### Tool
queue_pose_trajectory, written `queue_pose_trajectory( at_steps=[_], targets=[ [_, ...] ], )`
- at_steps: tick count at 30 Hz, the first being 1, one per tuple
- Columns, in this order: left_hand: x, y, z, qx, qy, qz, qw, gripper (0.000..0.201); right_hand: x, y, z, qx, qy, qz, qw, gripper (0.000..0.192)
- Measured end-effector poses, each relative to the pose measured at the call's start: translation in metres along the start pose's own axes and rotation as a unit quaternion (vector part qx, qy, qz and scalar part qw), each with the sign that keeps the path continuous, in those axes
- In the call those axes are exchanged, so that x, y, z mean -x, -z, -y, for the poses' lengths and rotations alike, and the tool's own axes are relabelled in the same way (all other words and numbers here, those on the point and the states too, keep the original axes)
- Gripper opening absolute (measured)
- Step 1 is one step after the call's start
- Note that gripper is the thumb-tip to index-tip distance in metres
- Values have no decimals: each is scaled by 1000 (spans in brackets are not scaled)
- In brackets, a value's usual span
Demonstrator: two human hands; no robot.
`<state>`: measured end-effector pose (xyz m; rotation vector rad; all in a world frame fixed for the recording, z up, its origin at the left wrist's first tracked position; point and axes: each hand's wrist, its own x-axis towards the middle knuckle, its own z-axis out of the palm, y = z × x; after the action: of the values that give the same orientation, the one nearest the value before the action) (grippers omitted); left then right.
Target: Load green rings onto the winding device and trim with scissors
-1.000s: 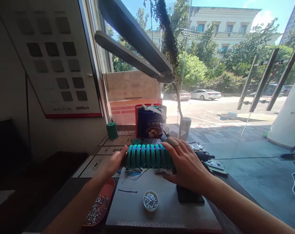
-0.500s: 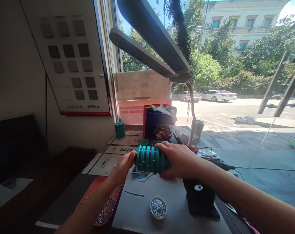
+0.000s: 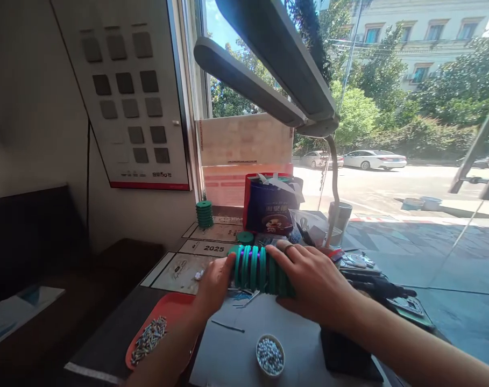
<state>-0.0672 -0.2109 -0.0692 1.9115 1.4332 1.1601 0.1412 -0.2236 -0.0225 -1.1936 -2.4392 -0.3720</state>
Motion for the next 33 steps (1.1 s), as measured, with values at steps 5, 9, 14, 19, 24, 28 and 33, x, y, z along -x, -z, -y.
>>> queue_pose_trajectory(
  at_steps=[5, 9, 14, 19, 24, 28, 33],
  targets=[
    [2, -5, 1, 23, -22, -9, 999, 45, -12, 4, -14, -130, -6, 130, 983, 72],
    [5, -2, 1, 34, -29, 0, 999, 39, -20, 11, -21, -204, -15, 188, 961, 74],
    [3, -8, -1, 41, 28, -11, 999, 52, 4, -3, 3, 13, -23, -7, 1000, 70],
    [2, -11, 0, 53, 1, -17, 998, 47, -11, 9, -13, -108, -53, 138, 983, 95],
    [1, -5, -3, 40, 16, -10, 999, 46, 1, -1, -4, -34, -34, 34, 998, 79],
    [-2, -8, -4, 42, 9, -25, 999, 49, 3, -4, -1, -19, -26, -10, 999, 75],
    [-1, -12, -2, 48, -11, -45, 998, 46, -20, 15, -19, -199, -42, 190, 961, 72]
  ],
)
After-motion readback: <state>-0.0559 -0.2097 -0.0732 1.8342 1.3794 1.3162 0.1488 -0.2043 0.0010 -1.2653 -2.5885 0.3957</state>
